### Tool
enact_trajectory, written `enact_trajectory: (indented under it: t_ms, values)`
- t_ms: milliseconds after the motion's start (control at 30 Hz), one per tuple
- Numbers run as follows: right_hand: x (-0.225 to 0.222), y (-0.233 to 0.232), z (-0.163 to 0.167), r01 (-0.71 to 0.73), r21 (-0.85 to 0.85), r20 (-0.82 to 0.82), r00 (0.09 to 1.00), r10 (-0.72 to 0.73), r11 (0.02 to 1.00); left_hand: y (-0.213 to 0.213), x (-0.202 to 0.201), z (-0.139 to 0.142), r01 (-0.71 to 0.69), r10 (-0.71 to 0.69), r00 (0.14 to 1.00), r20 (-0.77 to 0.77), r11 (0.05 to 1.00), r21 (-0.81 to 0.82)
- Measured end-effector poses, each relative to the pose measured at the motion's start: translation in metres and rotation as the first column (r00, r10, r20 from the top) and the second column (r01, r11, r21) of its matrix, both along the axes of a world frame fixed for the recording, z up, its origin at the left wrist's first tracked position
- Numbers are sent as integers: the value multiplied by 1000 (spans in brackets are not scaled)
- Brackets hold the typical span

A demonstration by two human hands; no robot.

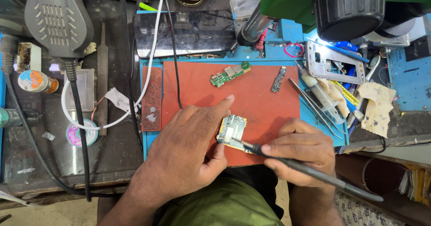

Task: The person applies flux to a circuit board and then uses a soldering iron to reflow solder on a specific area. The person holds the board steady with one hand while applying heat with the other.

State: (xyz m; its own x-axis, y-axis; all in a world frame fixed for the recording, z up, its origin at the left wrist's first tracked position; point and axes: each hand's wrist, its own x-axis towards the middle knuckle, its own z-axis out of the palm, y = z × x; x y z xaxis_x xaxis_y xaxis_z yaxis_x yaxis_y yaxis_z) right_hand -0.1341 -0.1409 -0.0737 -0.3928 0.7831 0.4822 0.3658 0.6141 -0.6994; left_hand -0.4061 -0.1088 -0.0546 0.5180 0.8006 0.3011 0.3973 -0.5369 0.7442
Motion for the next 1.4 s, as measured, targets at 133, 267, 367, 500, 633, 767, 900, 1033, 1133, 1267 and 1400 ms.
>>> enact_trajectory:
  t_ms: [133, 267, 367, 500, 633, 767, 900, 1033, 1133, 1267, 1400]
  values:
    - [0, -2, 1, 46, -44, 6, 999, -46, 998, 0, 0, 0, 2, -2, 1000, 2, 1000, -2]
    - [0, -3, 0, 37, -41, 14, 999, -36, 998, 0, 0, 0, 6, -6, 1000, -8, 1000, -29]
    - [0, -4, 0, 75, -65, 10, 997, -75, 995, 0, 0, -1, 5, -5, 1000, -6, 1000, -27]
    - [1, -3, -1, -4, -18, 30, 1000, 4, 1000, 0, 0, -1, 7, -7, 1000, -1, 1000, -27]
    - [0, -6, 4, 69, -60, -33, 997, -71, 996, 0, -1, 0, 7, -7, 1000, 1, 999, -45]
    - [0, -6, 10, 71, -58, 39, 997, -69, 996, 0, -2, 0, -4, 4, 1000, 18, 1000, -3]
    - [-2, -1, 7, 10, -93, -9, 1000, -11, 996, 0, -2, 0, -5, 5, 1000, 12, 1000, -27]
    - [-4, -3, 2, 63, -95, -18, 998, -65, 994, 0, -2, 0, -13, 13, 1000, -2, 999, -51]
    - [-2, -3, 1, 51, -73, -9, 999, -52, 996, 0, -2, -1, -8, 8, 999, 34, 1000, 2]
    - [-2, -3, 0, 51, -83, -11, 999, -52, 995, 0, -1, -2, -5, 5, 1000, 8, 1000, -27]
    - [-3, -4, 0, 35, -65, 3, 999, -35, 997, 0, -3, -2, -3, 4, 1000, 4, 999, -37]
